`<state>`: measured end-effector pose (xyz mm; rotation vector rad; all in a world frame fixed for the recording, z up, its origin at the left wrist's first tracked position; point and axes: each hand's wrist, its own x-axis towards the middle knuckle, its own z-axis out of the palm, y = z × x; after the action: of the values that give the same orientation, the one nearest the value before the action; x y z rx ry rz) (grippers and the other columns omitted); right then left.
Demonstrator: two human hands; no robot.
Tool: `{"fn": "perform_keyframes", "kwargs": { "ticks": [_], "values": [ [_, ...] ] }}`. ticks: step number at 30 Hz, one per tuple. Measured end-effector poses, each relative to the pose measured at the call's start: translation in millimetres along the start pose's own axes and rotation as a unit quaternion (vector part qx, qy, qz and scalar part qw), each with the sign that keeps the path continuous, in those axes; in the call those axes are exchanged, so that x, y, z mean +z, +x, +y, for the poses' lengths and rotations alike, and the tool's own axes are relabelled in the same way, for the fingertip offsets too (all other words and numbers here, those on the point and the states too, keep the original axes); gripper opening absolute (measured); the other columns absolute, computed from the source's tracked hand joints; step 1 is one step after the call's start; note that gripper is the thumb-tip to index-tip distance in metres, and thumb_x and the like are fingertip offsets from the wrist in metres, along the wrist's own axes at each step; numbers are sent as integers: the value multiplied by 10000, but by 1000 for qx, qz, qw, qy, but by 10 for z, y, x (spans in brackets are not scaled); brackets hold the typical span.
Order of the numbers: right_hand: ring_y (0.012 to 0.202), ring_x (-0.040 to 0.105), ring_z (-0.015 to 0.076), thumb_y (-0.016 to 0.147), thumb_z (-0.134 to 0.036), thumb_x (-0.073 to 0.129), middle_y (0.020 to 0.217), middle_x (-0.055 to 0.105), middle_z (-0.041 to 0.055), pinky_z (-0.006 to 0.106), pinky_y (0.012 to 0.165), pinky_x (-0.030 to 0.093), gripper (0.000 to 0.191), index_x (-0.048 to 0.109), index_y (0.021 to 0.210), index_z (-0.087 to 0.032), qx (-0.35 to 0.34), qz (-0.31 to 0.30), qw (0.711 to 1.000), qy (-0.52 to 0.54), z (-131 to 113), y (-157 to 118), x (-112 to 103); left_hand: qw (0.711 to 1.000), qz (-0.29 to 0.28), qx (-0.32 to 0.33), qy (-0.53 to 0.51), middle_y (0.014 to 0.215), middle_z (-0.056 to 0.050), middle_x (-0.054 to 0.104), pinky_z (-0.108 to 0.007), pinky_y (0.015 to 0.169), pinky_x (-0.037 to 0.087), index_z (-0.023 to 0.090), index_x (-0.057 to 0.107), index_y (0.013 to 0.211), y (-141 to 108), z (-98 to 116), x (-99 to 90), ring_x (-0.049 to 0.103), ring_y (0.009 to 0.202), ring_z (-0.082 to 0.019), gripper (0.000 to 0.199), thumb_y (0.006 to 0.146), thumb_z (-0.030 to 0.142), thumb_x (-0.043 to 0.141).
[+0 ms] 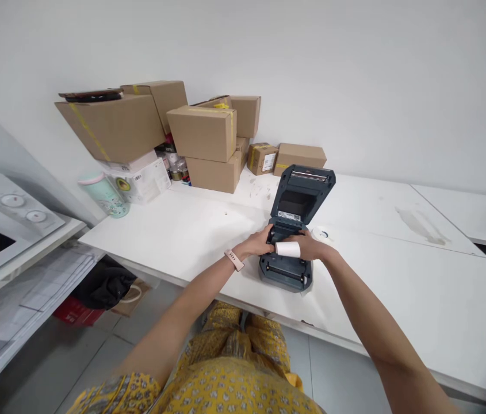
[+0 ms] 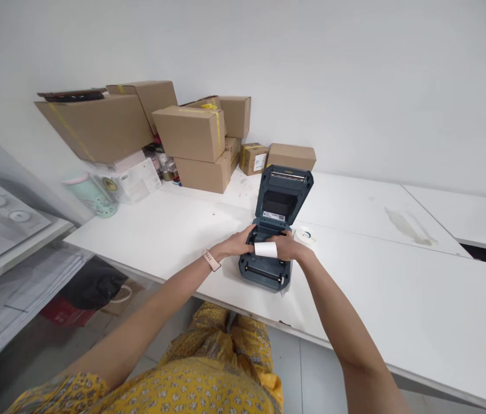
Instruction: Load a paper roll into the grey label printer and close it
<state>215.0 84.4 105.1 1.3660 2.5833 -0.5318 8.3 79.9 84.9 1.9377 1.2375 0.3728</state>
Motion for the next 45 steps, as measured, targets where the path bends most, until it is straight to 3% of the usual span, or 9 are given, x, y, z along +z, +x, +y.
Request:
{"fn": "perform_keyframes", "kwargs": {
  "ticks": [4, 8, 11, 14, 21, 29, 34, 40, 45],
  "values": [
    [1128, 597, 333, 755, -311, 652, 1204, 675, 109, 492, 1055, 371, 446, 638, 1192, -223, -61, 61, 985, 147, 63, -241, -120, 1000, -4, -3, 10, 1186, -140, 669, -375, 799, 496, 166, 138, 1558, -31, -13, -9, 654, 973, -317, 956, 733, 283, 606],
    [1043, 606, 294, 778, -583, 629, 1188, 631, 106, 392, 879, 497, 573, 575, 1238, -246, -101, 155, 903, 387, 180, -843, -58, 1000, 25, 1, 7, 1275, -126, 638, -393, 881, 488, 198, 163, 1556, -105, -12, 35, 643, 1045, -321, 900, 756, 265, 572],
    [964, 614, 301, 616, -789, 650, 1170, 613, 123, 402, 787, 524, 804, 562, 1217, -262, -100, 216, 823, 515, 320, -1313, 274, 998, 50, -11, 29, 1353, -121, 593, -429, 946, 468, 212, 167, 1554, -156, 7, 123, 617, 1131, -339, 836, 795, 266, 516],
    [783, 619, 245, 650, -778, 638, 1035, 649, 113, 371, 665, 521, 792, 550, 1240, -257, -3, 281, 794, 539, 448, -1526, 759, 995, 86, -20, 55, 1455, -106, 506, -452, 1003, 442, 223, 186, 1549, -182, 33, 238, 560, 1235, -340, 764, 836, 278, 457],
    [801, 648, 226, 710, -498, 769, 960, 688, 71, 362, 695, 541, 560, 587, 1166, -228, 156, 381, 739, 533, 563, -1180, 1441, 990, 114, -25, 73, 1479, -79, 484, -424, 1026, 435, 229, 199, 1545, -191, 51, 345, 555, 1251, -308, 724, 859, 269, 426],
    [1054, 653, 275, 672, -514, 802, 1167, 687, 98, 480, 1002, 493, 663, 606, 1239, -231, 147, 380, 734, 544, 755, -979, 1376, 989, 124, -30, 72, 1420, -84, 546, -400, 981, 458, 236, 233, 1533, -214, 52, 347, 589, 1203, -294, 685, 878, 276, 427],
    [1222, 590, 272, 773, -573, 686, 1252, 665, 88, 465, 1093, 438, 553, 627, 1228, -264, 185, 433, 659, 586, 1072, -979, 1233, 987, 138, -27, 72, 1353, -99, 598, -397, 942, 474, 225, 221, 1537, -213, 54, 363, 611, 1158, -299, 700, 873, 258, 438],
    [1274, 536, 300, 653, -432, 816, 1405, 569, 81, 479, 1049, 460, 774, 510, 1352, -303, 116, 305, 766, 554, 1196, -602, 787, 987, 146, -33, 62, 1296, -94, 632, -397, 948, 470, 219, 242, 1531, -209, 62, 371, 605, 1159, -297, 691, 874, 270, 448],
    [1054, 647, 291, 575, -411, 844, 1216, 675, 113, 450, 917, 531, 810, 521, 1289, -208, 169, 302, 786, 512, 1156, -387, 645, 987, 147, -33, 62, 1231, -76, 663, -393, 939, 473, 231, 232, 1533, -222, 73, 359, 627, 1107, -282, 696, 872, 265, 447]
  ]
}}
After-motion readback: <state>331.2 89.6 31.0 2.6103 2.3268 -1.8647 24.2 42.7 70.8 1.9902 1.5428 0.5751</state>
